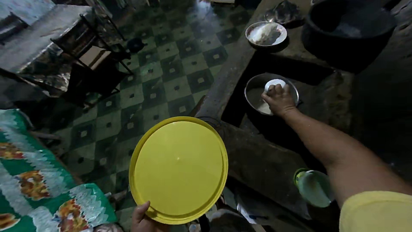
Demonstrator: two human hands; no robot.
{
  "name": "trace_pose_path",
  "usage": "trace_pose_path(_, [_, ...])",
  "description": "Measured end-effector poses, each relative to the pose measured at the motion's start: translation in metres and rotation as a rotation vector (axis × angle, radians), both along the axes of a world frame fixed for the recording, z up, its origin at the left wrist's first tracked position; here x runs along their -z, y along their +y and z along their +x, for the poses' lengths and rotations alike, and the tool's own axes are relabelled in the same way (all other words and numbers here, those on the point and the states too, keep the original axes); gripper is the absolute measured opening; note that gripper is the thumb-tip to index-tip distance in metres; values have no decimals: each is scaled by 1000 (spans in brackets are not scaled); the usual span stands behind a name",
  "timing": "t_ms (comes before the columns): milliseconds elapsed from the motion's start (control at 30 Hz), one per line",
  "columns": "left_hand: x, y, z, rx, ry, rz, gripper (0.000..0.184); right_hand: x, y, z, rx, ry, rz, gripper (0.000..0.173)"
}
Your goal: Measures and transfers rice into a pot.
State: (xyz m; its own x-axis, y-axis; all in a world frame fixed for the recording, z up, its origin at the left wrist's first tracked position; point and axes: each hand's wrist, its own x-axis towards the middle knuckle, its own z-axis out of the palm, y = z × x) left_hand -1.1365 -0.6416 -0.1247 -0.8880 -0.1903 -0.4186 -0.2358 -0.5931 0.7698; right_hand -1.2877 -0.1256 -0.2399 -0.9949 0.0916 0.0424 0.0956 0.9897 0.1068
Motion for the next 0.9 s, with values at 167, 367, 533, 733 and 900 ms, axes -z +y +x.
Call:
trace_pose_path(167, [1,-17,34,-62,-17,2,40,-48,-13,-4,526,237,-518,69])
trace_pose_path(367, [-9,-38,105,-166,-24,52,40,-133,-73,30,245,400,-885,74])
trace_pose_path(533, [-6,-77,212,-180,149,240,45,-207,-238,116,-148,289,-1424,49])
trace_pose_path(733, [0,-127,378,-301,269,263,41,-216,-436,275,-808,-243,-1687,45])
trace_pose_path(900, [-21,-132,489,-548,0,212,44,-205,-507,402,-1014,-619,-1832,50])
